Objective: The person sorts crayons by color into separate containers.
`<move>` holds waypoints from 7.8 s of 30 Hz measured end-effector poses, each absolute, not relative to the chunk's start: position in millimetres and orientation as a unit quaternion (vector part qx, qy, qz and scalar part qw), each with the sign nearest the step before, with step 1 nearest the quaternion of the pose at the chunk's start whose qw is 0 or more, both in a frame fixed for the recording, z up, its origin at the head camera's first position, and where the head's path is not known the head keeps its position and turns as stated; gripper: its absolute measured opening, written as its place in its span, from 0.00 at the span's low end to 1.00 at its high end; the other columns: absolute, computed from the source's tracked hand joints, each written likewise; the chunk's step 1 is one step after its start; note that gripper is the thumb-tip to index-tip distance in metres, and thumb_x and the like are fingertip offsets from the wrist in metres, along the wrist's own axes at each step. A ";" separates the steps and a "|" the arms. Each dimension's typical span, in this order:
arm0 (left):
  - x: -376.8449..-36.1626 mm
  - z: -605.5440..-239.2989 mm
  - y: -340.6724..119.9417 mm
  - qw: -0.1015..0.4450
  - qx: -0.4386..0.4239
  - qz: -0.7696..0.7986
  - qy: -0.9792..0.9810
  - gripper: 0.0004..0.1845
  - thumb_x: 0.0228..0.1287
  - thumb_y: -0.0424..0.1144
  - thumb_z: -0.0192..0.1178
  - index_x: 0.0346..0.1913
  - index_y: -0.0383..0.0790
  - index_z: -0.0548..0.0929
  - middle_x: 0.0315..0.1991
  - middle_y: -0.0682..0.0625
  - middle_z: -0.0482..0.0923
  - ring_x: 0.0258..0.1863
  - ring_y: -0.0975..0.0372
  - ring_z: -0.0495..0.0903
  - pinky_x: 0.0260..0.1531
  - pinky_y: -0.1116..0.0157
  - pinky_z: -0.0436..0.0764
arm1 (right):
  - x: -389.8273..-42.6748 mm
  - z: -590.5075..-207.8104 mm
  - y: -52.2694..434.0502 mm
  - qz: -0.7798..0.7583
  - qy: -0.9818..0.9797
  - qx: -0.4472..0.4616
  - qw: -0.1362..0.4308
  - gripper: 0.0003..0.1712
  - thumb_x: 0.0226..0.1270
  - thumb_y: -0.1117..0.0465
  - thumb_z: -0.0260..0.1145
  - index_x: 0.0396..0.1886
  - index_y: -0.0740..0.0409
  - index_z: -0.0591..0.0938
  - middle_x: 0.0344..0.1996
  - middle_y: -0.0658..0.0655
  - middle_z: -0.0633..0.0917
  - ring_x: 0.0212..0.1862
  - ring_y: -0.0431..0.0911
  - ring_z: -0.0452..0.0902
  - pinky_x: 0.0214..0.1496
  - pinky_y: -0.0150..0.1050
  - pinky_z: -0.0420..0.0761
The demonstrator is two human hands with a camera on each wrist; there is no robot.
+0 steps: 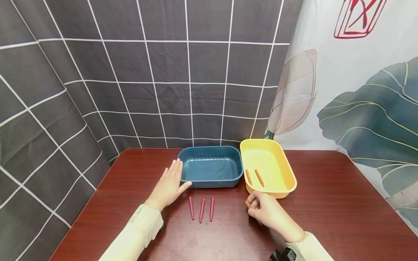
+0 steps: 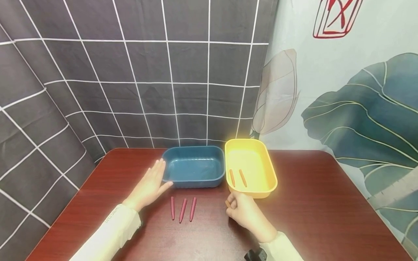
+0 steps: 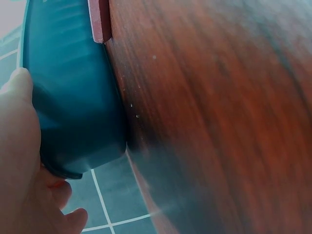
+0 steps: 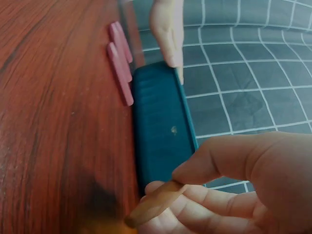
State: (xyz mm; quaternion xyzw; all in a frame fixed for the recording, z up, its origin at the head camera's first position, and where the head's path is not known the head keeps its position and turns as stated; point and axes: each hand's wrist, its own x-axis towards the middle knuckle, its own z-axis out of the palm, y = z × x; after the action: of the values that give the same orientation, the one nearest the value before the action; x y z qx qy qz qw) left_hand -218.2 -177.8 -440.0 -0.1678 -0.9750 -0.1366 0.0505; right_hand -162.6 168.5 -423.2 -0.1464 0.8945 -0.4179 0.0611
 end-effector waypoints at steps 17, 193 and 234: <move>-219.5 -441.6 -178.5 0.051 -0.169 -0.146 -0.973 0.48 0.74 0.60 0.54 0.78 0.26 0.51 0.80 0.33 0.48 0.80 0.44 0.46 0.75 0.43 0.52 | -170.2 -398.4 175.7 -0.533 0.833 -0.143 0.038 0.13 0.60 0.76 0.65 0.45 0.73 0.80 0.31 0.60 0.86 0.28 0.41 0.82 0.30 0.33 0.82; -219.4 -444.2 -179.1 0.063 -0.171 -0.156 -0.971 0.47 0.74 0.59 0.54 0.78 0.25 0.52 0.79 0.33 0.48 0.80 0.44 0.46 0.75 0.43 0.53 | -187.9 -447.1 66.8 -0.391 0.910 -0.137 0.003 0.11 0.54 0.65 0.74 0.21 0.58 0.79 0.15 0.47 0.77 0.19 0.38 0.70 0.24 0.34 0.74; -219.0 -443.2 -179.9 0.062 -0.169 -0.155 -0.971 0.47 0.74 0.59 0.54 0.78 0.25 0.51 0.80 0.33 0.48 0.80 0.45 0.46 0.75 0.44 0.53 | -188.4 -443.9 62.6 -0.411 0.900 -0.144 0.019 0.09 0.56 0.67 0.72 0.24 0.57 0.79 0.18 0.48 0.81 0.22 0.37 0.74 0.27 0.34 0.76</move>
State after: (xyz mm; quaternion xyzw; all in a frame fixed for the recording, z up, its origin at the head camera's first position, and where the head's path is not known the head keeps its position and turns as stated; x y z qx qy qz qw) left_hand -219.0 -179.9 -443.2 -0.1687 -0.9715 -0.1548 0.0619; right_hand -188.4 62.6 -443.9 -0.1442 0.8999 -0.4112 0.0195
